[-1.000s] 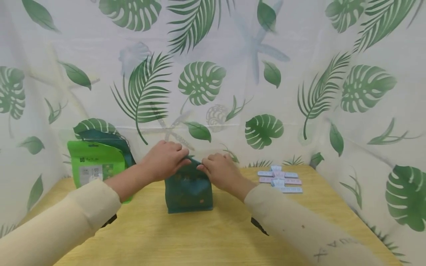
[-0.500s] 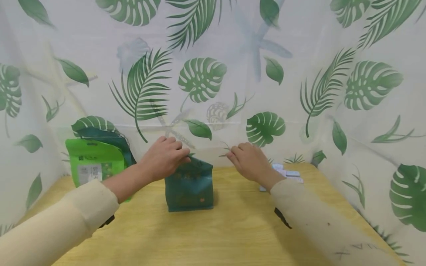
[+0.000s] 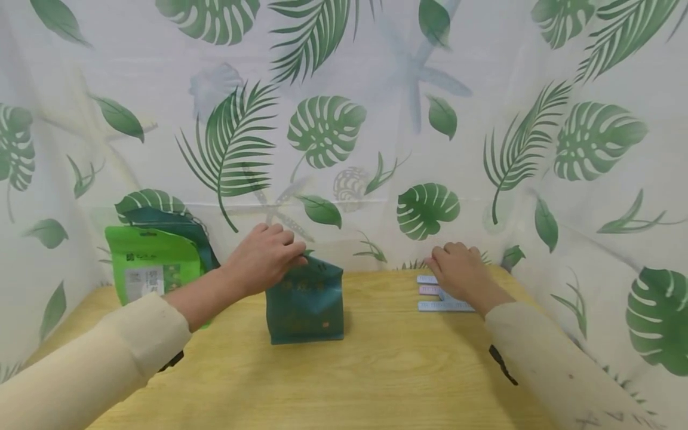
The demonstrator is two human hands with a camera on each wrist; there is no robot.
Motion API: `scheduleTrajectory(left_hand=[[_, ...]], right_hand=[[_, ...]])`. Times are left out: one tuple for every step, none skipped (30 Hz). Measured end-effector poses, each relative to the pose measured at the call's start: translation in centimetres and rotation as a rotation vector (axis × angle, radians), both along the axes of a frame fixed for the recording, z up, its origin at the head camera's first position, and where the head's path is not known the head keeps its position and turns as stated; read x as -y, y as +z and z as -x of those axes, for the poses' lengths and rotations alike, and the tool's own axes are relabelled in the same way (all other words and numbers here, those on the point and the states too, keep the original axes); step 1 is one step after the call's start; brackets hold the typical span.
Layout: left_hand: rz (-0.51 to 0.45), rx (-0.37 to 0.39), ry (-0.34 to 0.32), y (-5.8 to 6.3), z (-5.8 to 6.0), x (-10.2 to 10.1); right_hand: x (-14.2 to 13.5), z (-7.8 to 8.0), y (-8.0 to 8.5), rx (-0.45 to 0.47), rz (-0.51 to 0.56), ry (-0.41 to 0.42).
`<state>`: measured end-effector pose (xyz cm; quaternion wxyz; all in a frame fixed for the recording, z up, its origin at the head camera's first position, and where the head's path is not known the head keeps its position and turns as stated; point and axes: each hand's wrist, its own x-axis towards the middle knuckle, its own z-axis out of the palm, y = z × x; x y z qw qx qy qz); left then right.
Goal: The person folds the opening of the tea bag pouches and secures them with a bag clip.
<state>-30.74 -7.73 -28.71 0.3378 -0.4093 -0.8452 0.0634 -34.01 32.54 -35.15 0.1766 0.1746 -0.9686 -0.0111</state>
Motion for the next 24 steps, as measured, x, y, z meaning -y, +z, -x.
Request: scheduleTrajectory(left_hand=[[-0.001, -0.002, -0.001, -0.1, 0.0, 0.0], [-0.001, -0.001, -0.001, -0.1, 0.1, 0.0], [0.001, 0.000, -0.001, -0.1, 0.1, 0.0], [0.000, 0.002, -0.002, -0.2, 0.1, 0.0], [0.001, 0.004, -0.001, -0.2, 0.1, 0.0], [0.001, 0.007, 0.000, -0.2, 0.1, 0.0], [0.001, 0.011, 0.001, -0.2, 0.1, 0.0], [0.001, 0.016, 0.003, -0.2, 0.1, 0.0], [0.000, 0.018, 0.005, -0.2, 0.1, 0.0], [-0.002, 0.021, 0.006, -0.2, 0.1, 0.0], [-0.003, 0.022, 0.006, -0.2, 0.1, 0.0], [-0.005, 0.022, 0.006, -0.2, 0.1, 0.1], [-0.007, 0.021, 0.005, -0.2, 0.1, 0.1], [-0.009, 0.019, 0.004, -0.2, 0.1, 0.1], [-0.008, 0.018, 0.003, -0.2, 0.2, 0.1], [-0.007, 0.019, 0.003, -0.2, 0.2, 0.1], [-0.008, 0.018, 0.001, -0.3, 0.2, 0.1], [-0.008, 0.020, 0.001, -0.3, 0.2, 0.1], [-0.010, 0.022, -0.001, -0.3, 0.2, 0.1], [-0.012, 0.024, -0.001, -0.2, 0.2, 0.1], [-0.013, 0.024, -0.002, -0.2, 0.2, 0.2], [-0.017, 0.026, -0.002, -0.2, 0.2, 0.2], [-0.021, 0.025, -0.003, -0.2, 0.2, 0.2], [-0.024, 0.026, -0.001, -0.2, 0.2, 0.2]], right_hand=[[-0.3, -0.1, -0.2, 0.016, -0.001, -0.012], [-0.5, -0.1, -0.4, 0.028, -0.011, -0.019], [-0.8, -0.1, -0.6, 0.040, -0.024, -0.024], [-1.1, -0.2, -0.8, 0.044, -0.039, -0.022], [-1.4, -0.2, -1.1, 0.047, -0.052, -0.015], [-1.6, -0.2, -1.3, 0.046, -0.062, -0.003], [-1.8, -0.2, -1.6, 0.042, -0.075, 0.009], [-2.1, -0.2, -1.8, 0.038, -0.088, 0.021], [-2.3, -0.2, -2.0, 0.034, -0.100, 0.033], [-2.4, -0.1, -2.2, 0.028, -0.111, 0.043], [-2.6, -0.1, -2.5, 0.030, -0.119, 0.048], [-2.8, 0.0, -2.7, 0.035, -0.125, 0.050], [-2.9, 0.0, -2.8, 0.040, -0.131, 0.052], [-3.0, 0.1, -3.0, 0.051, -0.138, 0.052], [-3.2, 0.2, -3.1, 0.060, -0.149, 0.060], [-3.2, 0.3, -3.3, 0.073, -0.159, 0.068], [-3.3, 0.3, -3.3, 0.086, -0.166, 0.079], [-3.3, 0.4, -3.4, 0.097, -0.173, 0.092], [-3.4, 0.5, -3.4, 0.107, -0.180, 0.105], [-3.4, 0.6, -3.4, 0.123, -0.186, 0.113], [-3.4, 0.7, -3.3, 0.138, -0.189, 0.126], [-3.4, 0.7, -3.3, 0.160, -0.184, 0.129], [-3.3, 0.8, -3.2, 0.183, -0.176, 0.129], [-3.2, 0.9, -3.1, 0.209, -0.169, 0.127]])
